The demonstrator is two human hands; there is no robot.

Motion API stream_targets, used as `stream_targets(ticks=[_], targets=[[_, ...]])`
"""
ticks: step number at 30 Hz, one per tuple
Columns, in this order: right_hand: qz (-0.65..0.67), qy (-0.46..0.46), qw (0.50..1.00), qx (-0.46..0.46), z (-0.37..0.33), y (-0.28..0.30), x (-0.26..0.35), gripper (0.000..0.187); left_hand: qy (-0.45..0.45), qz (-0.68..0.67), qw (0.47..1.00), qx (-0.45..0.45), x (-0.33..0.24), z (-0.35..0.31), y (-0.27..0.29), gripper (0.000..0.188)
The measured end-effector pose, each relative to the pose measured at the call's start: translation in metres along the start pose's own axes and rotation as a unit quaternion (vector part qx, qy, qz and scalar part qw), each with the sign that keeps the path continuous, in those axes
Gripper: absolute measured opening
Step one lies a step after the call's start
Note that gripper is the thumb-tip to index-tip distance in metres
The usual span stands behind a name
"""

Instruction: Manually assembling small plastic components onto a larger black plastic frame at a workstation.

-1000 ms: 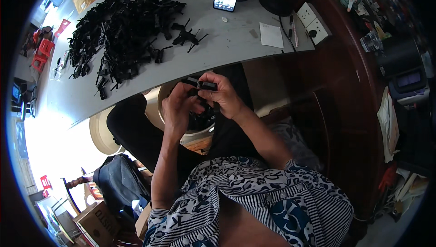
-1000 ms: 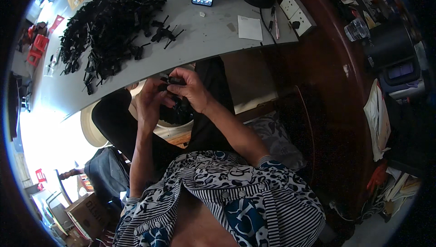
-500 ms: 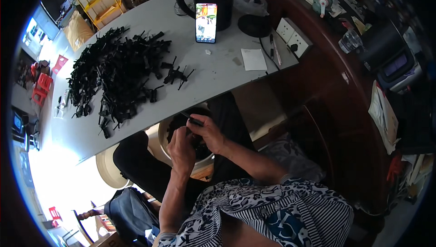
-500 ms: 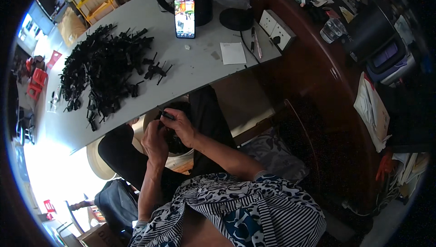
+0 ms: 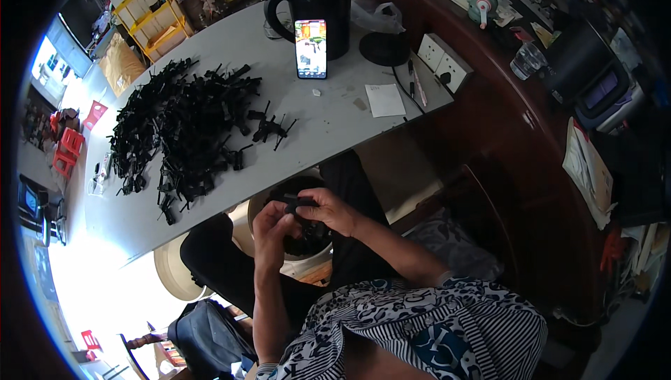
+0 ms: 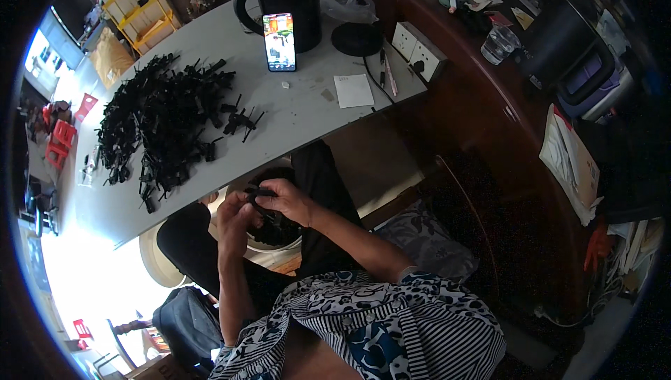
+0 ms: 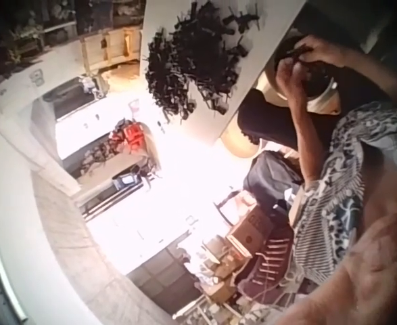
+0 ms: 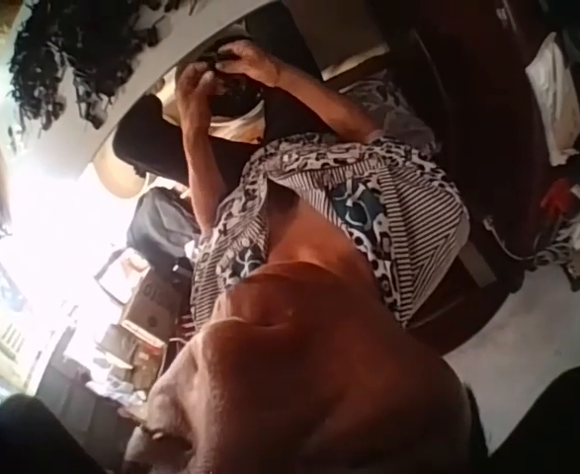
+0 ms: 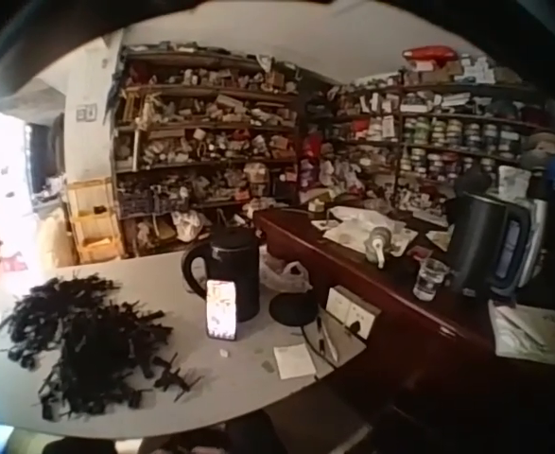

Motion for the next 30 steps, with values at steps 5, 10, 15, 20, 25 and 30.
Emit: stream_targets(ticks=[5,10,15,20,25,30], targets=[[0.067,-0.071,0.993,-0.068,-0.009,0.006,-0.015,0.024,0.032,-0.052,0.998,0.015,-0.003,-0.007,-0.012,0.032],[0.009,0.000,0.996,-0.088,-0.014,-0.002,-0.026,0.028,0.064,-0.115,0.990,0.047,0.025,0.000,0.007,0.026],[-0.193,0.181,0.960,-0.093,-0.017,-0.010,-0.016,0.025,0.101,-0.081,0.991,0.042,0.033,0.003,0.019,0.011],[-0.236,0.155,0.959,-0.032,-0.014,-0.011,-0.007,0.020,0.054,0.119,0.990,0.056,0.017,0.000,0.015,0.015],[-0.216,0.110,0.968,-0.062,-0.018,-0.009,-0.018,0.019,0.116,0.074,0.990,0.037,0.012,-0.013,0.005,0.012],[-0.273,0.193,0.937,-0.102,-0.021,-0.006,-0.022,0.021,0.090,0.093,0.992,-0.013,0.027,-0.009,0.012,0.017]])
Point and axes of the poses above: each hand's wrist, its own z-axis towards the middle knuckle, its own y-axis out of the back of the hand, x = y × z, the point moved 5 cm from there along z, towards the middle knuckle, and after that the axes turned 10 degrees about -x, right-handed, at the moved point
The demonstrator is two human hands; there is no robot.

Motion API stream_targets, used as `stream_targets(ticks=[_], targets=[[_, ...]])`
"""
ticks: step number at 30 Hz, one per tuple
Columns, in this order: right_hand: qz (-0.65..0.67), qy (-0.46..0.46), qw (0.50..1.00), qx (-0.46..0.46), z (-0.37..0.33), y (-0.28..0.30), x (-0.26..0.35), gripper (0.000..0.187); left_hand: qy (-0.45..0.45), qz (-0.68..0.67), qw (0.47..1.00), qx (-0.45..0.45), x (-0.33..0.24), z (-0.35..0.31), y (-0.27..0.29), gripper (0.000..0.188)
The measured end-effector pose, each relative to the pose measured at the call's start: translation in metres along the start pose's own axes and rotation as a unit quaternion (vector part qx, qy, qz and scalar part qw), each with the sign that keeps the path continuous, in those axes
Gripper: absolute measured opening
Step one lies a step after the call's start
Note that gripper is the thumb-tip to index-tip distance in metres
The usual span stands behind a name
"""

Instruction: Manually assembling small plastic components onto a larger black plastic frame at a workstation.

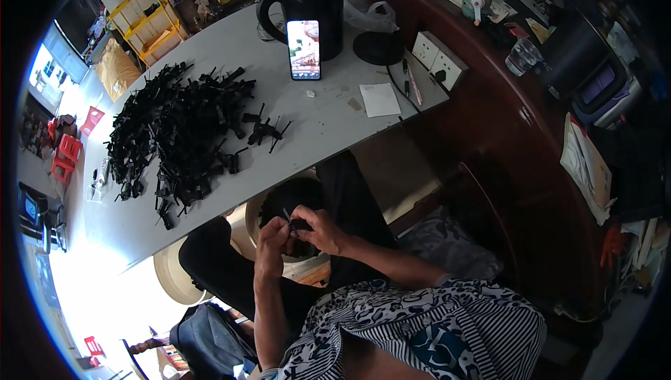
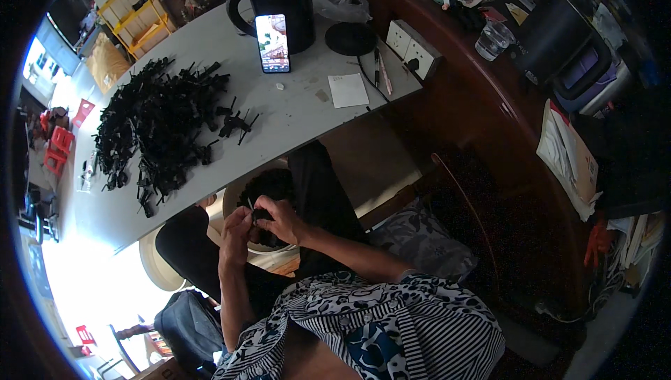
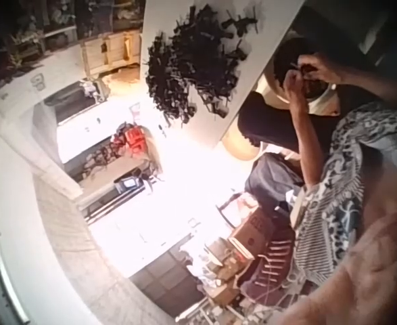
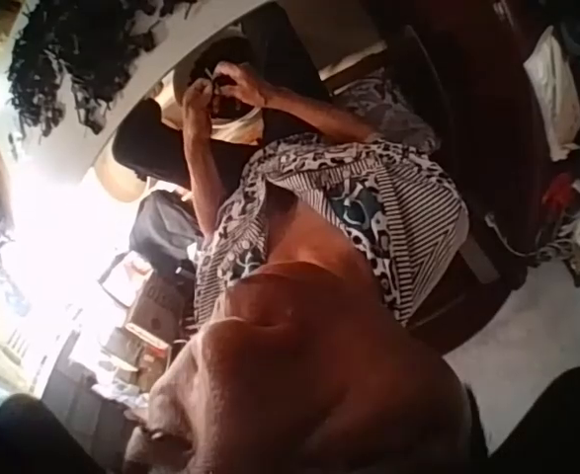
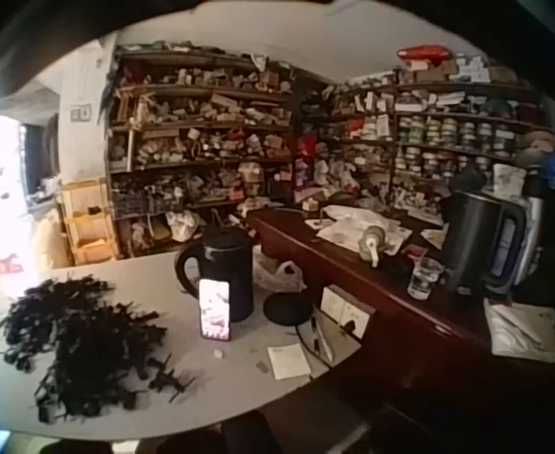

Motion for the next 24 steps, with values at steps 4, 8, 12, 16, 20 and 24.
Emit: stream_targets(ticks=[4,8,12,16,20,24], targets=[[0.014,-0.006,1.000,0.019,0.003,-0.002,-0.001,0.023,-0.047,-0.060,0.996,-0.053,0.000,0.000,-0.007,0.021],[-0.026,0.024,0.999,0.017,0.005,-0.005,0.004,0.026,-0.041,-0.123,0.990,-0.059,0.012,0.004,-0.005,0.018],[-0.061,0.013,0.998,0.019,0.001,-0.010,0.002,0.026,-0.062,-0.183,0.975,-0.113,0.029,0.010,-0.004,0.015],[-0.105,-0.003,0.994,0.033,0.000,-0.012,-0.009,0.029,-0.012,-0.182,0.977,-0.114,0.025,0.012,-0.006,0.022],[-0.111,-0.069,0.991,-0.025,0.004,-0.013,-0.051,0.031,-0.111,-0.031,0.978,-0.172,0.037,0.027,0.010,0.010],[-0.072,-0.186,0.979,0.041,-0.004,-0.009,-0.088,0.031,-0.305,0.243,0.911,-0.133,0.020,0.023,0.004,0.017]])
Point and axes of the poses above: each hand's wrist, its own z-axis towards the middle knuckle, its own y-axis out of the back of the hand, x = y × z, the point moved 5 cm from there along z, towards the middle knuckle, and after that the axes turned 10 degrees about -x, right-handed, at the moved point
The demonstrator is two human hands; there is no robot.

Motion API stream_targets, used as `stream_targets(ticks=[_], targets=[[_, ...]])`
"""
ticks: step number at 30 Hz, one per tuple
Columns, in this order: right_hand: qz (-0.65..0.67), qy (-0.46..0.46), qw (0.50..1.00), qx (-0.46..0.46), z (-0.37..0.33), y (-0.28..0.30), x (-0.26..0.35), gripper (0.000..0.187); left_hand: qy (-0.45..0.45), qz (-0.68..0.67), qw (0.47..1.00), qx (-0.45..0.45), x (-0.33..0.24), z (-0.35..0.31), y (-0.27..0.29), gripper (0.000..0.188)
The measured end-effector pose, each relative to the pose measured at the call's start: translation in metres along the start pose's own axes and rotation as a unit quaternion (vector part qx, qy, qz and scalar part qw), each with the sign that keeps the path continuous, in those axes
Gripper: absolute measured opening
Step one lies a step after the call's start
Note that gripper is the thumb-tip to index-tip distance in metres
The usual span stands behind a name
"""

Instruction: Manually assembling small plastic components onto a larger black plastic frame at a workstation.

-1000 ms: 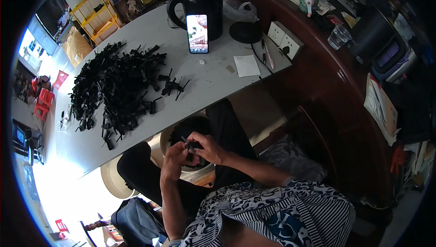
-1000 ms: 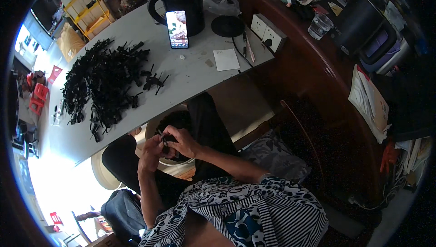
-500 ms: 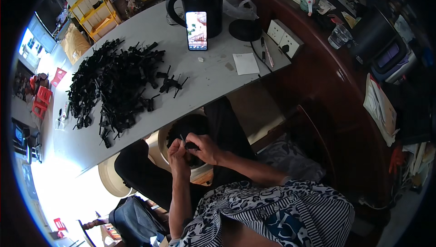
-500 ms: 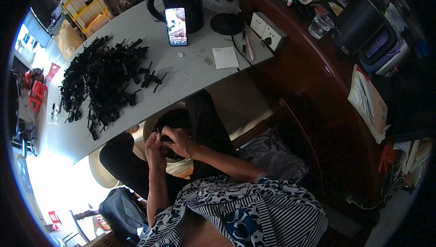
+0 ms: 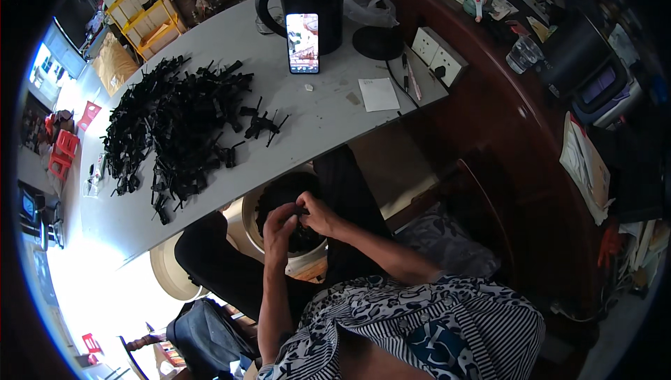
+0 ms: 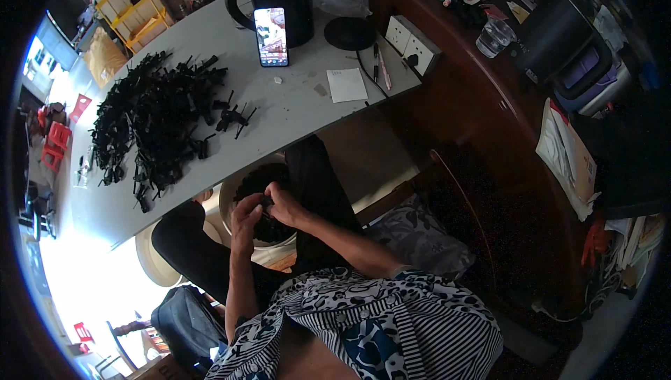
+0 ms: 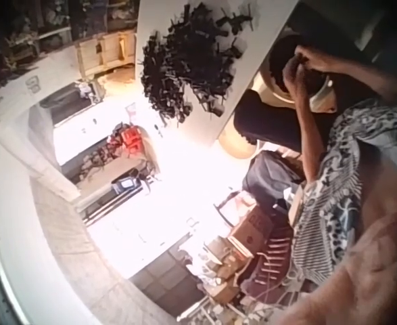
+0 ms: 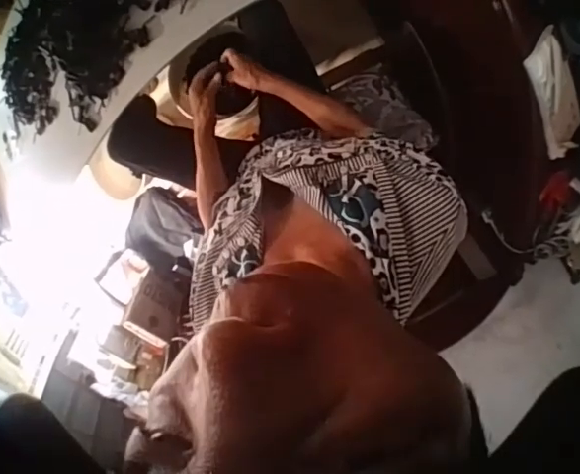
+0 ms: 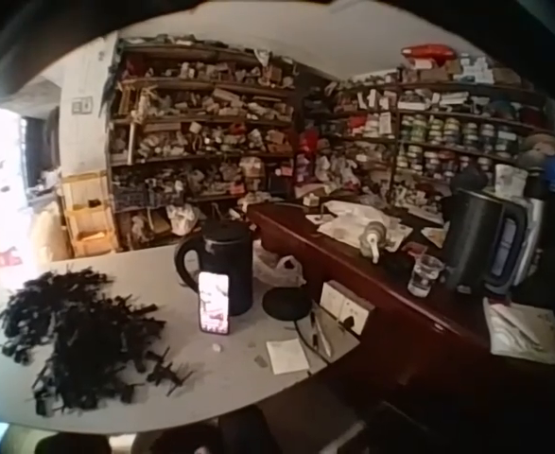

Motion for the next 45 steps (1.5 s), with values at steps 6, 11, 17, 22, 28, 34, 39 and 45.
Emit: stream_targets(ticks=[6,11,17,22,28,34,39,45], targets=[[0.035,0.052,0.997,0.049,-0.013,-0.017,0.007,0.046,0.257,-0.262,0.929,-0.049,0.008,-0.019,-0.018,0.023],[0.114,0.122,0.984,0.057,-0.017,-0.013,0.026,0.053,0.220,-0.321,0.914,-0.111,0.013,-0.023,-0.010,0.025],[0.194,-0.008,0.977,0.089,-0.007,0.031,0.026,0.014,0.220,-0.267,0.923,-0.168,-0.014,-0.016,0.021,0.060],[0.144,0.037,0.985,0.084,-0.005,0.019,0.041,0.009,0.105,-0.017,0.993,0.046,-0.043,-0.014,-0.003,0.086],[0.209,0.067,0.975,-0.039,-0.010,0.046,0.054,0.013,0.236,-0.238,0.942,0.026,-0.008,-0.019,0.001,0.048],[0.246,0.085,0.963,0.076,-0.016,0.042,0.059,0.016,0.297,-0.327,0.896,0.043,-0.005,-0.024,0.002,0.017],[0.215,0.014,0.965,0.147,-0.016,0.037,0.050,0.013,0.264,-0.252,0.924,0.117,-0.013,-0.020,-0.001,0.011],[0.198,0.027,0.979,0.048,-0.027,0.020,0.046,0.013,0.248,-0.223,0.942,0.045,-0.016,-0.023,0.001,0.010]])
Point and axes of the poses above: each hand's wrist, its own z-axis towards the middle knuckle, its own y-axis out of the back of the hand, x = y × z, the point moved 5 cm from there along z, towards the middle knuckle, and after that the axes turned 10 degrees about -x, right-handed, at the moved point
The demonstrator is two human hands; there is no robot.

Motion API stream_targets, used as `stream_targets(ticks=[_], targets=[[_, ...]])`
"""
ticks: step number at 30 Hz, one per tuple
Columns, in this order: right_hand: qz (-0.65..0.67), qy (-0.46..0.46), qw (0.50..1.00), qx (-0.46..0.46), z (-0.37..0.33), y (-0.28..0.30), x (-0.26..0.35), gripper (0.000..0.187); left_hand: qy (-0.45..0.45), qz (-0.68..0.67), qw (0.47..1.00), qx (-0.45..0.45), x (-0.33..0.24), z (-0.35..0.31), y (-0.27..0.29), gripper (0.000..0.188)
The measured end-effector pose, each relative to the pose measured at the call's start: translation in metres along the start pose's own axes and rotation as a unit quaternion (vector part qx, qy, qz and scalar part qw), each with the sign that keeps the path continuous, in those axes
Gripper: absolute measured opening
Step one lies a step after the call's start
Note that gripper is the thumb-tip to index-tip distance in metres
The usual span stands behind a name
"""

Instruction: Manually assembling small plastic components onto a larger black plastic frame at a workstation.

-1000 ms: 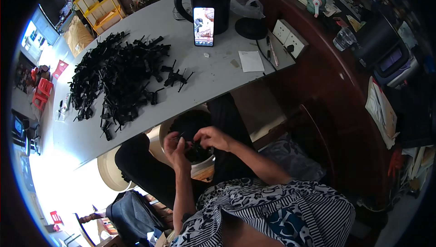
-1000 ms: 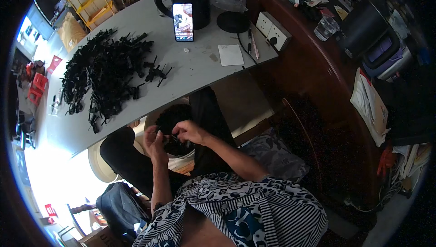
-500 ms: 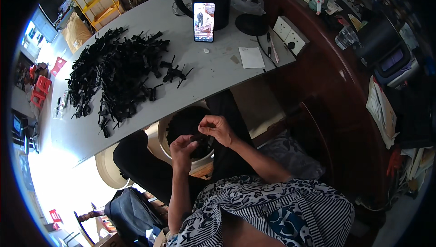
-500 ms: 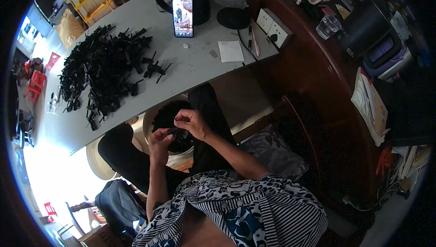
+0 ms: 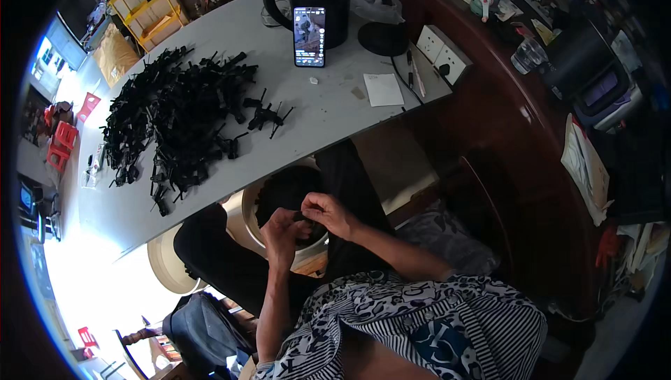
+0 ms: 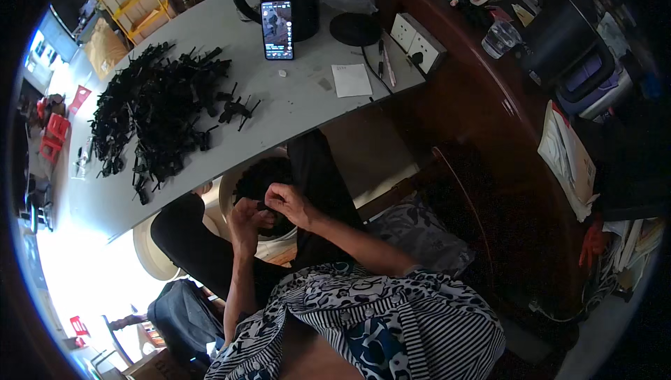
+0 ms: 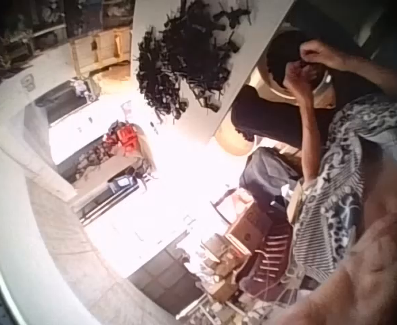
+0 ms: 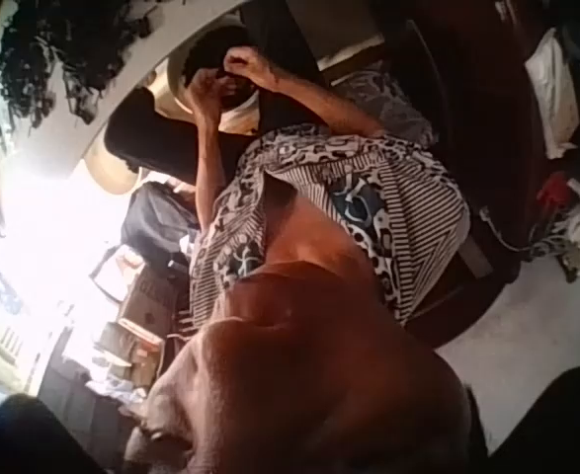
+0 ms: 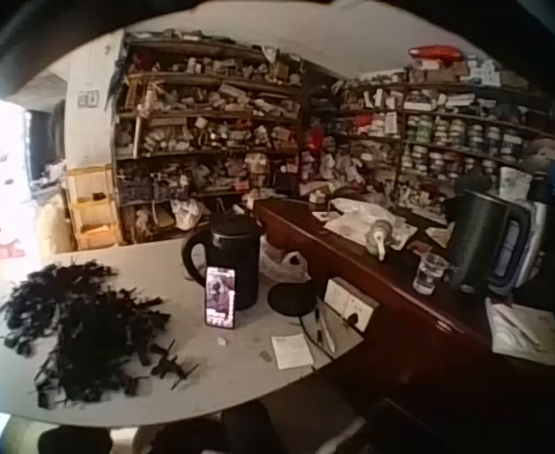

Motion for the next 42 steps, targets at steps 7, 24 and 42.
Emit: stream_targets(ticks=[7,24,42], targets=[[0.073,-0.013,0.996,-0.047,-0.007,-0.008,0.002,0.025,-0.223,0.300,0.925,-0.065,-0.022,-0.016,-0.008,0.011],[-0.123,0.076,0.981,-0.131,0.000,-0.008,-0.011,0.014,0.012,-0.024,0.997,0.071,-0.017,0.004,-0.010,0.009],[0.081,-0.051,0.995,-0.009,-0.006,-0.009,0.010,0.011,0.103,-0.190,0.965,0.148,0.008,0.011,0.009,0.012]])
Point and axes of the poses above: each hand's wrist, its own z-axis towards the middle knuckle, its own y-axis out of the back of the hand, x = y × z, the point moved 5 cm from there along z, towards the middle knuckle, and after that the axes turned 10 degrees about -x, right-handed, at the moved point
